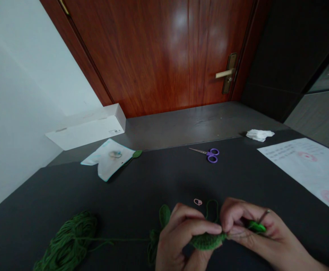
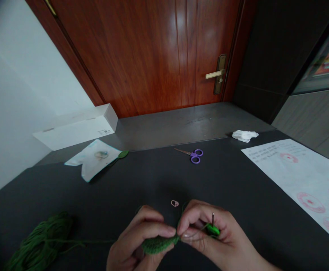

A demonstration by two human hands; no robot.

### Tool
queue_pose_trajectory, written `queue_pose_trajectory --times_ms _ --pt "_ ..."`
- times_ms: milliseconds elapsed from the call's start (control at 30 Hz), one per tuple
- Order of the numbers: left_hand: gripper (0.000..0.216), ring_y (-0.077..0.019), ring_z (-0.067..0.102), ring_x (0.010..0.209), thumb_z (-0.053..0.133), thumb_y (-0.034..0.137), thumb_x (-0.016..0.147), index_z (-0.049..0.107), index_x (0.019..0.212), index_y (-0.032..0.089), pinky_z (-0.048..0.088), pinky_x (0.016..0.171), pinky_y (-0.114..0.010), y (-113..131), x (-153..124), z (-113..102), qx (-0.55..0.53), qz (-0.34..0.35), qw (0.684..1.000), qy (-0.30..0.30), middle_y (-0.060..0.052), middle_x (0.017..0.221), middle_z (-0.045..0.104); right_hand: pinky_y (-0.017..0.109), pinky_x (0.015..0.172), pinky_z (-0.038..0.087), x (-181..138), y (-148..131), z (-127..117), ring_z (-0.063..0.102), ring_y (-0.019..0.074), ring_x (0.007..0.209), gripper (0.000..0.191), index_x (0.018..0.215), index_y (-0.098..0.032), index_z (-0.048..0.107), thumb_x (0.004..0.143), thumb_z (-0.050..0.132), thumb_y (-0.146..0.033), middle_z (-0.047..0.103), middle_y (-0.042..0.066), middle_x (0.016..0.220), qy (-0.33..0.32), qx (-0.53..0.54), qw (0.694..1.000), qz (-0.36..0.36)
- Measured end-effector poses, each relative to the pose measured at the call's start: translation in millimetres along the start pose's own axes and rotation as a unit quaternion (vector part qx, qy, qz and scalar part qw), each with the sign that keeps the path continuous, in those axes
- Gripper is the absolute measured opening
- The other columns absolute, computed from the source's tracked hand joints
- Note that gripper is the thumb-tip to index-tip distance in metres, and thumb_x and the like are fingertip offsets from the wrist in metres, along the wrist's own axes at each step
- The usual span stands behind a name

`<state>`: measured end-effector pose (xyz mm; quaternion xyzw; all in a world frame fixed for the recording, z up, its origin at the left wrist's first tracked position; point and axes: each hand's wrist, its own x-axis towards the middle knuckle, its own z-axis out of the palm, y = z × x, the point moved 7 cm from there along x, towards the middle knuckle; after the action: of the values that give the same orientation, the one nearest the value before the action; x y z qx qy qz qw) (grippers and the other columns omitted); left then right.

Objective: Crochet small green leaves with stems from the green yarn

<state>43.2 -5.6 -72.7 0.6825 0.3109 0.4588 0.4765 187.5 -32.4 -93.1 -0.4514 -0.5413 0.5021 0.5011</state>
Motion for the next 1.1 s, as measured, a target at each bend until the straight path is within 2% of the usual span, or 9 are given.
queue_pose_trajectory --times_ms 100,233,433,633,833,1000,1100 --pt "0.014 -0.0152 0.056 0.071 0.07 0.015 0.072 0.075 0.079 0.026 0.043 0.069 -0.025 -9 1 4 -0.03 -0.065 0.997 -0.016 -0.001 0.076 0.06 0.025 0.06 0.043 -2 2 2 0.052 0.0155 0.066 0.023 0.078 -0.025 0.063 0.086 0.056 -0.045 0.056 -0.001 0.071 0.004 -0.014 1.0 0.02" --pt "0.011 -0.0136 0.053 0.069 0.067 0.015 0.073 0.074 0.076 0.023 0.043 0.073 -0.026 -22 1 10 -0.11 -0.142 0.983 -0.047 0.0 0.075 0.058 0.026 0.063 0.043 -5 6 4 0.053 0.0168 0.069 0.026 0.081 -0.025 0.059 0.09 0.049 -0.047 0.055 0.0 0.074 0.005 -0.056 0.998 0.022" --pt "0.006 -0.0115 0.051 0.067 0.07 0.026 0.074 0.073 0.075 0.021 0.041 0.068 -0.022 -34 0 21 -0.247 -0.207 0.944 -0.074 0.001 0.071 0.058 0.027 0.062 0.044 -7 9 4 0.052 0.0174 0.069 0.023 0.083 -0.026 0.056 0.092 0.045 -0.043 0.053 -0.001 0.074 0.007 -0.082 0.996 0.023" --pt "0.012 -0.0091 0.051 0.064 0.076 0.03 0.069 0.073 0.071 0.019 0.037 0.064 -0.02 -41 -2 25 -0.31 -0.235 0.919 -0.057 0.002 0.067 0.06 0.026 0.064 0.044 -6 9 0 0.052 0.0166 0.069 0.018 0.084 -0.026 0.057 0.092 0.047 -0.039 0.054 -0.001 0.077 0.036 -0.067 0.997 0.022" --pt "0.012 -0.009 0.056 0.066 0.08 0.027 0.065 0.074 0.071 0.019 0.04 0.064 -0.02 -45 -6 24 -0.346 -0.256 0.902 -0.021 0.001 0.069 0.067 0.024 0.062 0.043 -4 13 4 0.05 0.0148 0.067 0.02 0.08 -0.024 0.06 0.087 0.055 -0.043 0.054 -0.002 0.07 0.004 0.008 0.999 0.053" --pt "0.015 -0.0091 0.059 0.063 0.083 0.027 0.058 0.074 0.068 0.019 0.042 0.064 -0.021 -48 -9 24 -0.366 -0.289 0.885 0.007 0.001 0.064 0.069 0.02 0.066 0.047 -6 18 7 0.057 0.0124 0.071 0.005 0.086 -0.028 0.066 0.082 0.066 -0.031 0.063 -0.003 0.077 0.008 0.098 0.992 0.075" --pt "0.018 -0.0087 0.058 0.061 0.085 0.026 0.054 0.072 0.064 0.018 0.042 0.063 -0.019 -48 -9 24 -0.361 -0.307 0.88 0.034 0.002 0.061 0.068 0.018 0.066 0.048 -5 18 7 0.059 0.0108 0.07 0.007 0.082 -0.028 0.068 0.079 0.07 -0.022 0.064 -0.004 0.076 0.019 0.111 0.991 0.066"
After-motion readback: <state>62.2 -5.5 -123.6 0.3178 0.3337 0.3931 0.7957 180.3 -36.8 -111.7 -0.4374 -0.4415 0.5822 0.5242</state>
